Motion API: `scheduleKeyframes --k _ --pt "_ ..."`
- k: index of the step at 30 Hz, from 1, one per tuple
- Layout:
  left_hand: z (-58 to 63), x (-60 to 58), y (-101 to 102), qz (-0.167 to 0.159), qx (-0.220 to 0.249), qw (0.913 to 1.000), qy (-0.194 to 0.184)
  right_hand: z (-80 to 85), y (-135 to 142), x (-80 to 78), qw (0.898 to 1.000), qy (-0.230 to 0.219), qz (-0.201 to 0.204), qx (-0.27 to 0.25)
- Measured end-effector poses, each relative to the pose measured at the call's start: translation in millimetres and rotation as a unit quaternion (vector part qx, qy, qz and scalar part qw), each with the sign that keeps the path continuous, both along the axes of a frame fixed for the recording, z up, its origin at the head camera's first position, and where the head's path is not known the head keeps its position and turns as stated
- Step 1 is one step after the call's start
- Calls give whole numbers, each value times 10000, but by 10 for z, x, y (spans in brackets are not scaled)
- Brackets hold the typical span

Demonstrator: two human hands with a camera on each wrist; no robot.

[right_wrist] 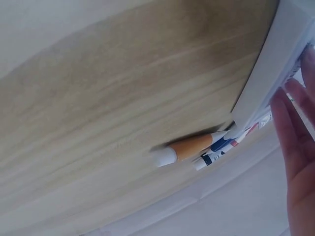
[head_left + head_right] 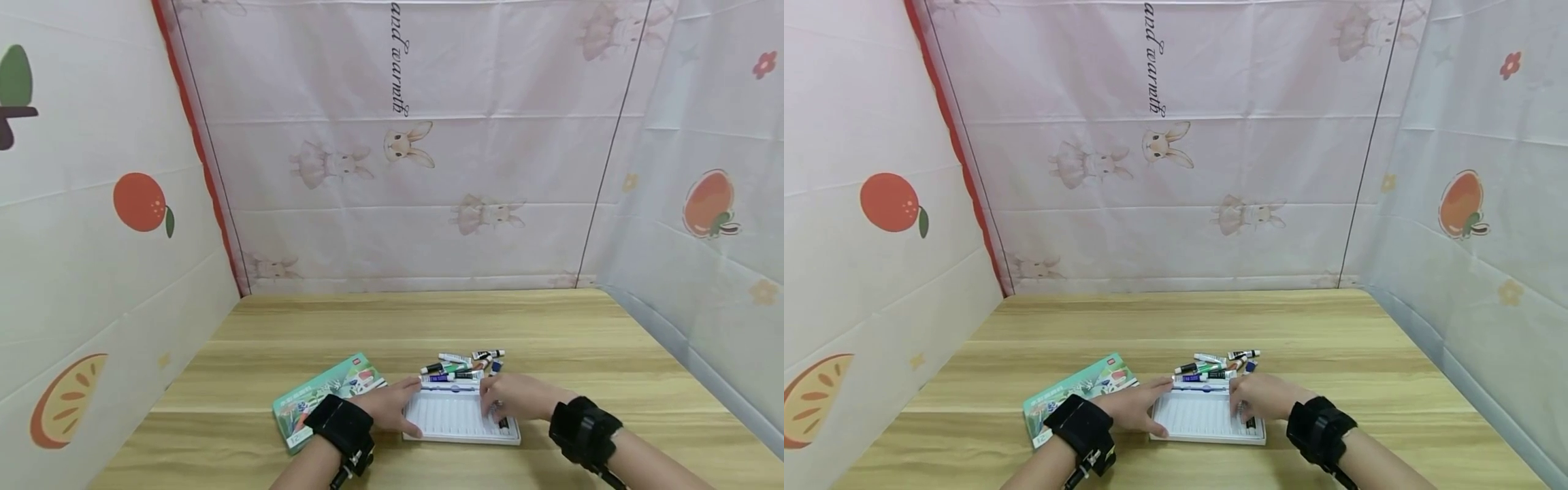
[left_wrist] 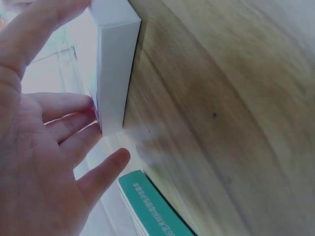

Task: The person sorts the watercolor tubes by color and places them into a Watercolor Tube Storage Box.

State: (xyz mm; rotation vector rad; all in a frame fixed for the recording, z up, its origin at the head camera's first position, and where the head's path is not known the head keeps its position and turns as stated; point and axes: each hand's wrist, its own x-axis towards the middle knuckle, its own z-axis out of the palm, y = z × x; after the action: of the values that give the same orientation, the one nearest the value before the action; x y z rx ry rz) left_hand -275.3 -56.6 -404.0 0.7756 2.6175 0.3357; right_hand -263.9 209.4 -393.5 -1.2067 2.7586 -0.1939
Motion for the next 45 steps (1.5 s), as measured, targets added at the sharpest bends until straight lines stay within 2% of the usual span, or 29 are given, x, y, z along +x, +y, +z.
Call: scheduleKeyframes --k 8,11,16,19,23,29,33,35,39,45 --pt "-11 -7 -9 -52 38 10000 -40 -44 -1 -43 9999 -19 54 -142" --pt "-36 -17 -7 -13 42 10000 -51 -52 -6 -51 9997 -104 -59 -220" --pt "-58 -11 1 56 118 9998 -157 -84 14 -20 9967 -72 -789 -189" --pt "-24 11 18 84 53 9999 -120 -94 32 6 9953 58 -952 -179" --pt "28 26 39 69 -25 10000 -57 -103 99 15 9973 580 -361 -261" --pt "64 35 56 -152 -12 9999 -17 -126 271 76 9892 1362 442 -309" --pt "90 41 87 -527 -116 9983 214 -162 328 116 9808 1770 789 -235" --pt "113 43 110 -776 -171 9963 332 -178 332 120 9793 1847 807 -159" --pt "145 36 137 -1039 -201 9938 351 -171 301 97 9839 1653 669 -83" --pt "107 14 120 -882 -122 9957 236 -147 195 20 9966 673 -74 -458"
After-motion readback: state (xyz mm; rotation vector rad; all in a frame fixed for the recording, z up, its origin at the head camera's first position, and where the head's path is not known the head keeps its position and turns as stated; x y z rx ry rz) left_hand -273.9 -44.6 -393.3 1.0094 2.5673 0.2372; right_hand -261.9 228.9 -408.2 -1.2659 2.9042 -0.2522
